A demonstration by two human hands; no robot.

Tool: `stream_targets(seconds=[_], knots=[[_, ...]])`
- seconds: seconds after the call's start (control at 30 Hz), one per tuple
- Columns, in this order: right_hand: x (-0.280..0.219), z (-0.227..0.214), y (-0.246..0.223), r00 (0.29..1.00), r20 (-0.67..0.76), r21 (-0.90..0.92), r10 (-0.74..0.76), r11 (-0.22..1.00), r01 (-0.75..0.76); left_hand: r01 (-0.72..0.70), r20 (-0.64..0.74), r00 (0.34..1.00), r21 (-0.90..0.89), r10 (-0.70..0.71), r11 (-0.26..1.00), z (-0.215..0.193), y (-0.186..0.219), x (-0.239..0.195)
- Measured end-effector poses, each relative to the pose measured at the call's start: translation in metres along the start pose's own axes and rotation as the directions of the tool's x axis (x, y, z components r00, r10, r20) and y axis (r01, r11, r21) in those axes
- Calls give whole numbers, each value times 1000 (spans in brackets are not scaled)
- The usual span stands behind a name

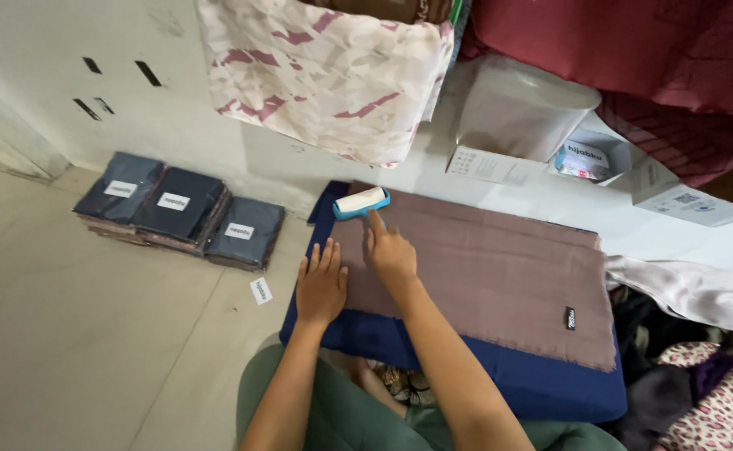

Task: The person smooths a brown fabric on a blue mat, uses a lint roller to clean it, and folds it neatly. They then place the folded fabric into a clear plastic bag, seal it, and attach a label.

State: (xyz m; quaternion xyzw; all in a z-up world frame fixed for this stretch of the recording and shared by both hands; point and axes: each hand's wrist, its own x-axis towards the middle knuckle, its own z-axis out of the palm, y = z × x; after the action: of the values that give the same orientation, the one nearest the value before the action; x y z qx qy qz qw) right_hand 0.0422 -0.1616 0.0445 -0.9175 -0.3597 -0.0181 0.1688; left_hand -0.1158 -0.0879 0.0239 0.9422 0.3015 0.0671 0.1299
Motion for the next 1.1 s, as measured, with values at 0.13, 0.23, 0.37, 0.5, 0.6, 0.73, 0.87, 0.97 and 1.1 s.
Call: stream_targets(seconds=[0.13,0.23,0.37,0.5,0.6,0.73,0.87,0.97,1.1], knots=[[-28,-13,6,999,35,-12,-11,1000,11,-14,2,1000,-22,14,1000,6,-5,2],[-107,-39,23,936,-317,-147,-152,983,110,-23,12,1000,-8,23,1000,13,-7,4],[-219,-73,49,972,-222,-156,-82,987,47,-25,3,1000,0,25,1000,12,-5,4],[-265,-91,70,992,-106,-133,72,987,-86,13,64,998,-28,-12,1000,-11,5,-1],[-224,-99,71,971,-238,-224,-14,974,-40,20,54,998,7,-20,1000,5,0,3],[-129,-59,78,919,-386,-296,-87,955,-34,22,11,1000,21,-22,1000,5,1,2],[-48,-40,67,960,-237,-80,149,982,-172,15,10,1000,-18,-15,1000,-6,4,-2],[-38,-29,74,962,-190,-60,194,976,-208,1,0,1000,-8,-1,1000,-6,3,-1],[-113,-29,87,899,-437,-231,-31,970,-79,-20,-59,998,-2,20,1000,3,-1,2]])
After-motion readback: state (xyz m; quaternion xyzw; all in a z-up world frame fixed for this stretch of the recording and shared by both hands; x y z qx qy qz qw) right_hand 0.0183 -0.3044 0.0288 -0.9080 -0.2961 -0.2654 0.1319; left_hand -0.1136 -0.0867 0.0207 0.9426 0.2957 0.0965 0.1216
